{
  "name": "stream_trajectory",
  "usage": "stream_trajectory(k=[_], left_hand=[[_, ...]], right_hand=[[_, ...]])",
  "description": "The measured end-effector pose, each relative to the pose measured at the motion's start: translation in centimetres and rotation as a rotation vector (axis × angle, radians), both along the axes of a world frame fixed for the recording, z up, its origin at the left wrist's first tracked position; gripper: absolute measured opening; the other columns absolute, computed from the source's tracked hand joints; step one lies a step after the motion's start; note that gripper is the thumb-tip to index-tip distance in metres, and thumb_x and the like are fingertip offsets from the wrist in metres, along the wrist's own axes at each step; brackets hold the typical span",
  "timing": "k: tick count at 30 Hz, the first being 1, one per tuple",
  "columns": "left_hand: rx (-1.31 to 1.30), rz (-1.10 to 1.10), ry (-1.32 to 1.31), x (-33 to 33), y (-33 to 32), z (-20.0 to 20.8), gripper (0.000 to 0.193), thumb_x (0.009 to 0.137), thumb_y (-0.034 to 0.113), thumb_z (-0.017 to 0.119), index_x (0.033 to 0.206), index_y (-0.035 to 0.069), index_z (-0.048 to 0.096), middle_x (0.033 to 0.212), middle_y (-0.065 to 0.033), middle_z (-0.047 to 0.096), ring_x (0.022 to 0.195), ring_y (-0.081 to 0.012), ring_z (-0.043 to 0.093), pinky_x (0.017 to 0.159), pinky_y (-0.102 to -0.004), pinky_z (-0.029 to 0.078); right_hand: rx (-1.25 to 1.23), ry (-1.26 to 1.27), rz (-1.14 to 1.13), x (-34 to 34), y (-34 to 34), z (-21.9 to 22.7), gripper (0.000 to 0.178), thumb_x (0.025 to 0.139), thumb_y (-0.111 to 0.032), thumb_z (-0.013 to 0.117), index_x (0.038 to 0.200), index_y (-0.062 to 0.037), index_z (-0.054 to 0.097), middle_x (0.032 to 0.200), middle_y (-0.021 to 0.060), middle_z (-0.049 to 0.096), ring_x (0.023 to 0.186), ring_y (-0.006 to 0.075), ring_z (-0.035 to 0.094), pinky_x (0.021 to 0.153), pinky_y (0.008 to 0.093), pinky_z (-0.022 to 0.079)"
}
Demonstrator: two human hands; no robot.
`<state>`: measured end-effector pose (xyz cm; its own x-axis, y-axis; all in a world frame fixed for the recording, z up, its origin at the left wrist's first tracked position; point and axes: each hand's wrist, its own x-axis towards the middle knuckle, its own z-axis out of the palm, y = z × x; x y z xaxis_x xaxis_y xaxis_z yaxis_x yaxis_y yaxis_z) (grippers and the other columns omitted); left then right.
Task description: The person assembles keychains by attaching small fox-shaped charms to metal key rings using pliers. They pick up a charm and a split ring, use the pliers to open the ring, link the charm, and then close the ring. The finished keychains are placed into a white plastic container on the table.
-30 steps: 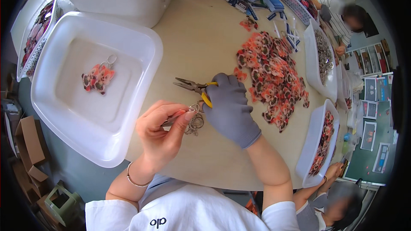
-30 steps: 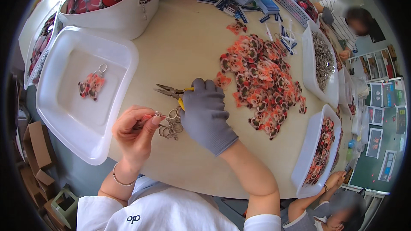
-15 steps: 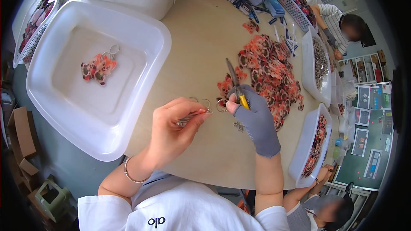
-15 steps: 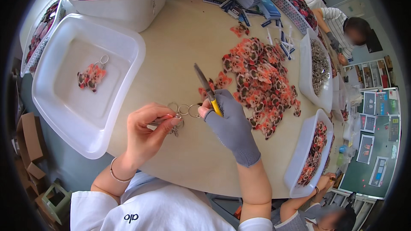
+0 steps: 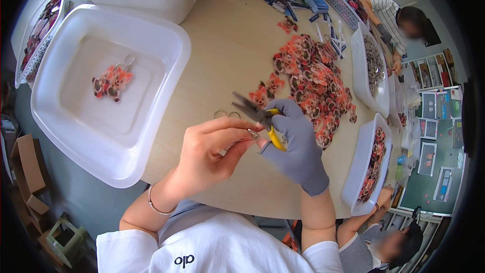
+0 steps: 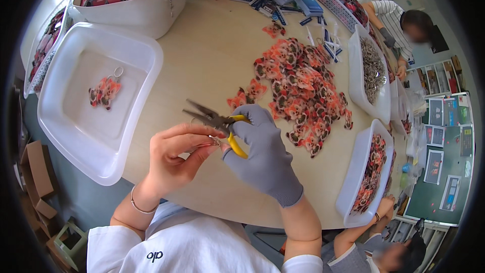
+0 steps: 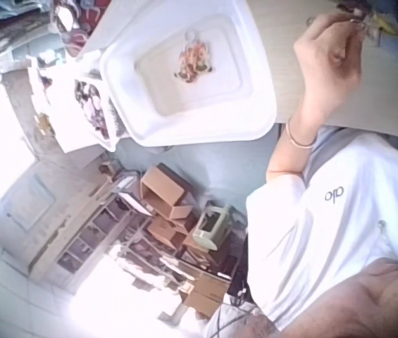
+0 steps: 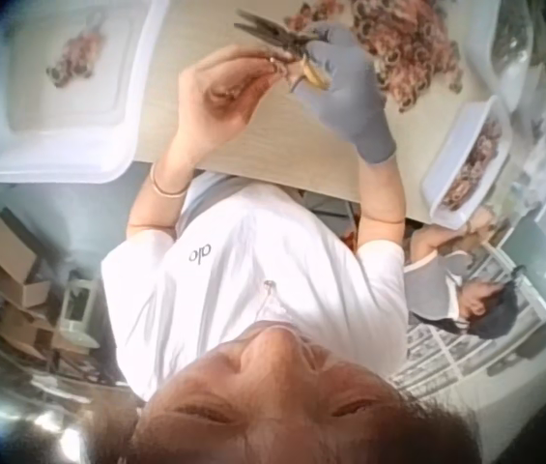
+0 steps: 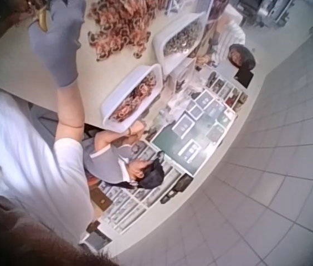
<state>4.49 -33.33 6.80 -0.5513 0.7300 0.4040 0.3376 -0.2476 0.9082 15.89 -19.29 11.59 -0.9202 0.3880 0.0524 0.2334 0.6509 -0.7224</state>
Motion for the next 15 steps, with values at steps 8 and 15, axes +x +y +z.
stream_trajectory(k=[8, 15], left_hand=[[0.075, -0.034, -0.001, 0.36, 0.38, 0.21, 0.015, 0.074, -0.010, 0.069, 0.087, -0.003, 0.069, 0.102, -0.0122, 0.070, 0.074, -0.0171, 0.068, 0.061, -0.0258, 0.055], [0.007, -0.117, -0.380, -0.27, -0.47, 0.25, 0.008, 0.080, -0.008, 0.067, 0.086, -0.005, 0.068, 0.107, -0.0145, 0.068, 0.078, -0.0126, 0.066, 0.070, -0.0241, 0.056]], right_hand=[[-0.193, 0.165, -0.040, 0.23, -0.30, -0.51, 0.013, 0.077, -0.003, 0.068, 0.088, 0.0043, 0.066, 0.098, 0.0151, 0.057, 0.088, 0.0242, 0.058, 0.075, 0.0320, 0.046], [-0.339, 0.210, -0.186, 0.48, -0.37, 0.22, 0.009, 0.085, -0.005, 0.065, 0.082, 0.0043, 0.064, 0.095, 0.0092, 0.056, 0.072, 0.0105, 0.053, 0.064, 0.0246, 0.043]])
